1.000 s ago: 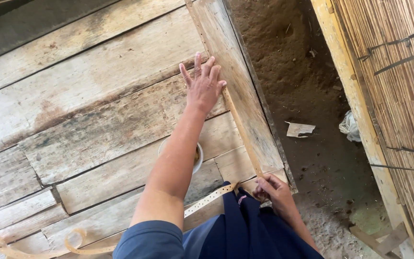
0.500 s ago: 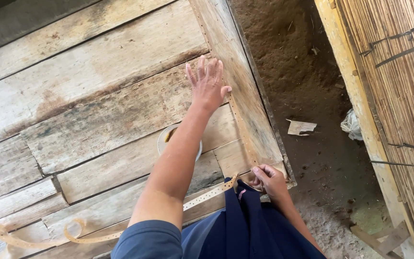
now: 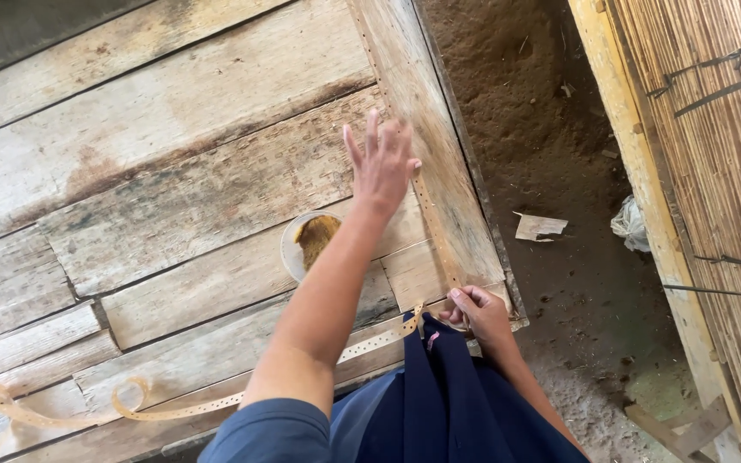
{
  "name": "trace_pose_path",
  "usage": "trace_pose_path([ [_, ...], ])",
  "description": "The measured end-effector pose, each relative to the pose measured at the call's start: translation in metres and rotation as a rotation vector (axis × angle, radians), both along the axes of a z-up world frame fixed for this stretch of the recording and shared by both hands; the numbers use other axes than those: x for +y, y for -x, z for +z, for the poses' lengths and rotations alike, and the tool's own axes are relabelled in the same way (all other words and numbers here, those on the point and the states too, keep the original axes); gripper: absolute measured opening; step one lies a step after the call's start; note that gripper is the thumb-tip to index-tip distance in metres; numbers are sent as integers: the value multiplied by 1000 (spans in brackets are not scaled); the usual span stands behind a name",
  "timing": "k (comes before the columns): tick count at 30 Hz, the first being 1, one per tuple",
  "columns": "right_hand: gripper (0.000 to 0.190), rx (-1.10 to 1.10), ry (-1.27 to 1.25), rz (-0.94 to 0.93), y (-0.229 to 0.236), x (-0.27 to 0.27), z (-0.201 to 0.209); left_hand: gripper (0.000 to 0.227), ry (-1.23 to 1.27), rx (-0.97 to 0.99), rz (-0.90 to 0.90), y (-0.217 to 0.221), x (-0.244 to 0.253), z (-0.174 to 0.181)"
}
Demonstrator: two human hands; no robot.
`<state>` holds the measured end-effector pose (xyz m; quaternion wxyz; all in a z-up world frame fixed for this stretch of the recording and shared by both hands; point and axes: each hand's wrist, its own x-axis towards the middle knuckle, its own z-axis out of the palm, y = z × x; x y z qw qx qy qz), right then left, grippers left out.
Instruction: Applying adhesive to flexible wooden strips and attaching them to a wooden surface
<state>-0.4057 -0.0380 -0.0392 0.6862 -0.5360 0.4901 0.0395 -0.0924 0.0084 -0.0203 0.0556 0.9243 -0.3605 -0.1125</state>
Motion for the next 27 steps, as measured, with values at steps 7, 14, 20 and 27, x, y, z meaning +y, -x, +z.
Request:
trace_pose_path([
  [7, 23, 2, -8, 9, 0, 0, 5, 90, -113, 138, 25, 26, 3, -1],
  [14, 22, -17, 0, 5, 0, -1, 2, 61, -109, 115, 91, 79, 3, 4],
  [20, 19, -53, 32, 35, -2, -1, 7, 54, 132, 53, 74, 113, 24, -23],
  [27, 21, -81, 48, 23, 2, 0, -5, 56, 102, 192, 14, 137, 44, -11],
])
